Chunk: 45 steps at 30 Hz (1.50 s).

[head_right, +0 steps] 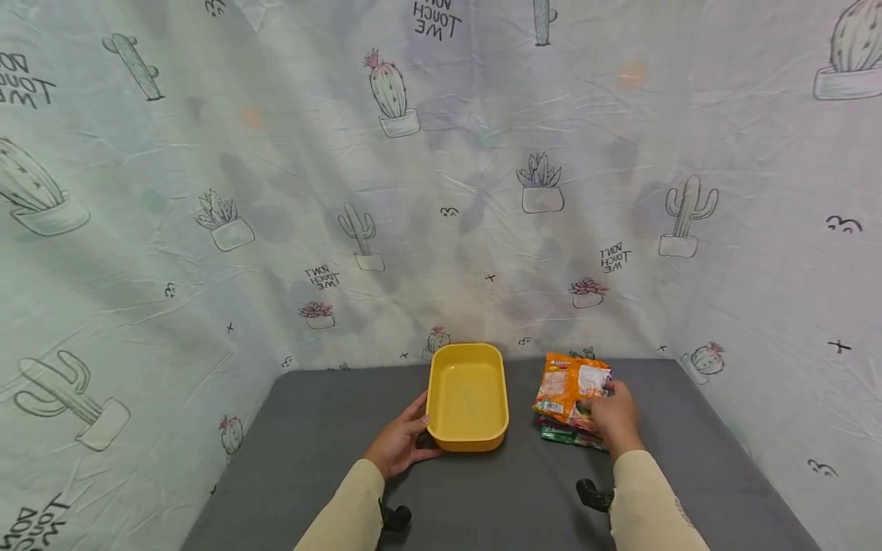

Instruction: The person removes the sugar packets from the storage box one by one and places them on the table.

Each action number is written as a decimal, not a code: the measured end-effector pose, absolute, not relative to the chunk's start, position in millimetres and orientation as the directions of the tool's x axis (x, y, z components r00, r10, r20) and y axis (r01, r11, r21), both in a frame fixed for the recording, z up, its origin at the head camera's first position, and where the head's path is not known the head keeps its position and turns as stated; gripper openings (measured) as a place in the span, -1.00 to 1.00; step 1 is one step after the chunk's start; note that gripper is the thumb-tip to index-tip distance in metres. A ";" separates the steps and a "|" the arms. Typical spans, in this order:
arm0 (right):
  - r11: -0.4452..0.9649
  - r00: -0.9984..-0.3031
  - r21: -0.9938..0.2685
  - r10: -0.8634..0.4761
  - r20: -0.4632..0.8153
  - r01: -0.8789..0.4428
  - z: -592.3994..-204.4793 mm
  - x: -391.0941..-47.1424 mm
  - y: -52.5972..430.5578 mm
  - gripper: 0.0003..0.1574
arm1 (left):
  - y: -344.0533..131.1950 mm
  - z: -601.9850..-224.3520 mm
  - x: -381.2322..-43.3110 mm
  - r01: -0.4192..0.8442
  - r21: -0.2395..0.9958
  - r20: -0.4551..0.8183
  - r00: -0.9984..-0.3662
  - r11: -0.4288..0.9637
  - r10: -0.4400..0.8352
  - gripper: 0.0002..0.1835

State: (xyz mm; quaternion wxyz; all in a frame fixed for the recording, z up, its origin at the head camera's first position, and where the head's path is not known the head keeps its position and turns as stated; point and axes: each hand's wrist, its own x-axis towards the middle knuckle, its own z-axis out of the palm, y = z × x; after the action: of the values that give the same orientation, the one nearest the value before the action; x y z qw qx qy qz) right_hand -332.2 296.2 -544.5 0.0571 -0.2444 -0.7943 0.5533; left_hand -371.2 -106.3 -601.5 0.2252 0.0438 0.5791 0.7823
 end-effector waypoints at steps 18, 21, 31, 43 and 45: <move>0.556 -0.848 -0.753 0.530 -0.005 0.353 -549.5 -329.3 294.8 -0.40 | -106.6 -601.2 -375.7 -0.303 0.927 -0.196 -0.895 -0.222 0.401 -0.30; 0.557 -0.840 -0.752 0.543 0.009 0.352 -554.0 -331.2 290.2 -0.36 | -108.6 -603.1 -375.9 -0.299 0.929 -0.195 -0.897 -0.218 0.397 -0.31; 0.589 -0.820 -0.759 0.557 0.133 0.277 -555.1 -332.0 270.6 -0.32 | -112.1 -594.9 -376.3 -0.240 0.965 -0.185 -0.911 -0.109 0.368 -0.32; 0.783 -0.878 -0.597 0.153 0.454 -0.172 -533.4 -335.6 229.0 -0.24 | -106.2 -533.4 -375.4 0.129 0.810 -0.001 -0.975 0.572 0.221 -0.14; 0.820 -0.887 -0.534 0.074 0.455 -0.206 -532.8 -336.4 220.8 -0.11 | -106.9 -529.3 -373.9 0.236 0.709 0.079 -0.963 0.665 0.257 -0.14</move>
State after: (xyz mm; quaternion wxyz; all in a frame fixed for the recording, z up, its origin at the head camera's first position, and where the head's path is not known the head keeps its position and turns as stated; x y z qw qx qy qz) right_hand -336.4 220.8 -532.8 0.2345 0.0356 -0.9247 0.2979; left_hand -373.9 -106.9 -529.3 0.0137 0.1352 0.9123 0.3864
